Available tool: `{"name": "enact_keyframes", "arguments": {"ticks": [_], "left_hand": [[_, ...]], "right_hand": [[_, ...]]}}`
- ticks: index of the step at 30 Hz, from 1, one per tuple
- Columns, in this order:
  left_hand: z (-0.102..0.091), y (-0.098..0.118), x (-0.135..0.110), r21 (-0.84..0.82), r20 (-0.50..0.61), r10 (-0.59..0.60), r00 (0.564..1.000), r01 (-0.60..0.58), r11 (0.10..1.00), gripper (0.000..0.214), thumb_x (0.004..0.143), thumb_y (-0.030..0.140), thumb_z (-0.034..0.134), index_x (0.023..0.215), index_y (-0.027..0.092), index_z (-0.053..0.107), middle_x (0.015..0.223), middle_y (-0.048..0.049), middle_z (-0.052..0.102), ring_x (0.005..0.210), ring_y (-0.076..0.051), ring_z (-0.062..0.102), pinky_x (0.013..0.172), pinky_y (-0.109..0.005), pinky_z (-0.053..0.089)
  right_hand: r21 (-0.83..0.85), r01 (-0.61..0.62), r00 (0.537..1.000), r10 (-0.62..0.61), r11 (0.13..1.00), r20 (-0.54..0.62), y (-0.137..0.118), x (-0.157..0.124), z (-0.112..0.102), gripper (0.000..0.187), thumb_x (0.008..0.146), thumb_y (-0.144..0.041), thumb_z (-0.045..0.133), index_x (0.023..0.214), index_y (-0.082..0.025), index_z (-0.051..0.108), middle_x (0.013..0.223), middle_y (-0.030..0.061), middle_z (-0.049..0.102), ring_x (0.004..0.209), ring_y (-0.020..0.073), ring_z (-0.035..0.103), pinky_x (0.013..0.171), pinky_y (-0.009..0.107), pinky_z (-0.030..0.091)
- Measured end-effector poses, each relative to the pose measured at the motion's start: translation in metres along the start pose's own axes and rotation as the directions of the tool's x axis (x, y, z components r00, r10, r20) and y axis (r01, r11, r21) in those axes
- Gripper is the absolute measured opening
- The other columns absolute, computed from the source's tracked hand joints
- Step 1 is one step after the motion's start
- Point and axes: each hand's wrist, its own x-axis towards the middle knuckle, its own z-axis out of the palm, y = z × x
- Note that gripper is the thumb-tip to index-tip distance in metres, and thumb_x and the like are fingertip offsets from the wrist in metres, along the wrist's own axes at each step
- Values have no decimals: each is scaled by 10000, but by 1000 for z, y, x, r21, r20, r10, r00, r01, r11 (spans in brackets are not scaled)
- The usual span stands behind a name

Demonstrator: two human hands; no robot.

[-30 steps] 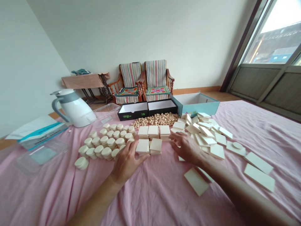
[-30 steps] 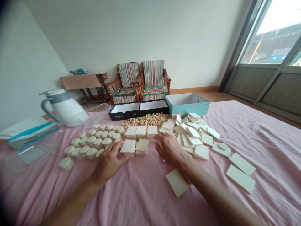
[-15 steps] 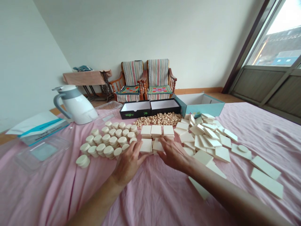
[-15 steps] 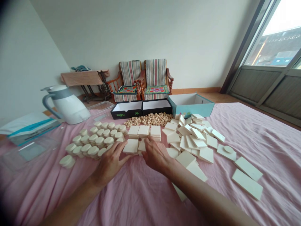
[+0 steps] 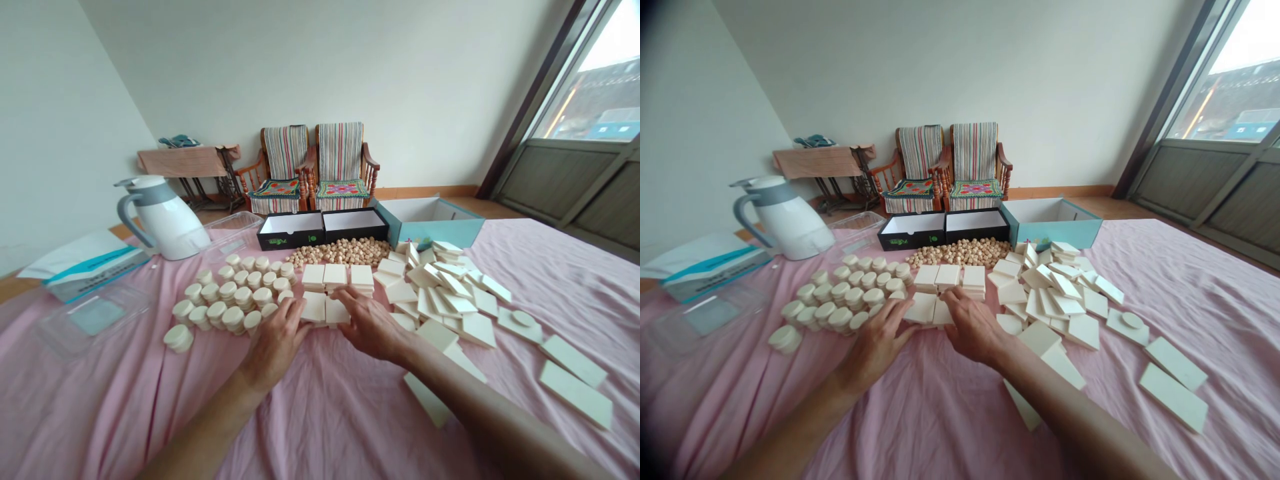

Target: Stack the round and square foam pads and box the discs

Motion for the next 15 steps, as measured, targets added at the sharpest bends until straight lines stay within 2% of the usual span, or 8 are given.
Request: {"name": "enact_keyframes", "arguments": {"ticks": [3,6,8,10,12,15], "left_hand": [[-4,1,0,40,-17,7,1000,-6,999,379,864,304,622,1201,191,490,1042,-74,620,896,-224,655,779,-340,544],[-11,3,0,106,-104,23,994,-12,994,518,837,471,622,1243,178,491,1059,-99,634,886,-238,660,767,-343,542],[-13,5,-1,106,-194,62,979,-42,994,478,851,474,604,1218,179,518,1033,-98,649,872,-225,664,769,-325,537],[-15,12,-1,44,-237,120,964,-113,993,337,889,398,576,1149,185,555,979,-81,659,861,-200,664,789,-306,532],[-15,22,-1,-55,-186,205,961,-219,974,177,928,295,521,1056,191,583,923,-59,659,849,-177,658,798,-295,531],[-14,45,5,-217,14,351,936,-339,915,148,944,196,457,1009,187,589,928,-51,657,858,-165,645,793,-296,536]], "right_hand": [[40,18,998,-16,999,-54,1,-1,-12,424,757,-129,550,1175,-186,516,1162,97,577,671,108,583,669,264,458],[54,-64,981,72,997,-181,12,-4,-29,255,793,-177,537,1041,-185,595,948,51,639,611,105,577,616,243,439],[41,-153,945,158,987,-287,27,-8,-41,179,806,-210,521,953,-188,621,847,31,653,537,99,553,553,231,411],[7,-239,886,221,971,-408,49,-14,-49,150,812,-249,518,889,-190,632,810,30,667,503,101,544,537,235,398],[-21,-315,812,257,949,-524,71,-21,-53,150,810,-267,513,845,-189,637,763,29,669,507,114,554,559,246,403],[-39,-389,730,282,920,-622,97,-30,-54,160,799,-272,507,806,-194,646,711,28,659,544,139,575,580,256,402]]}}
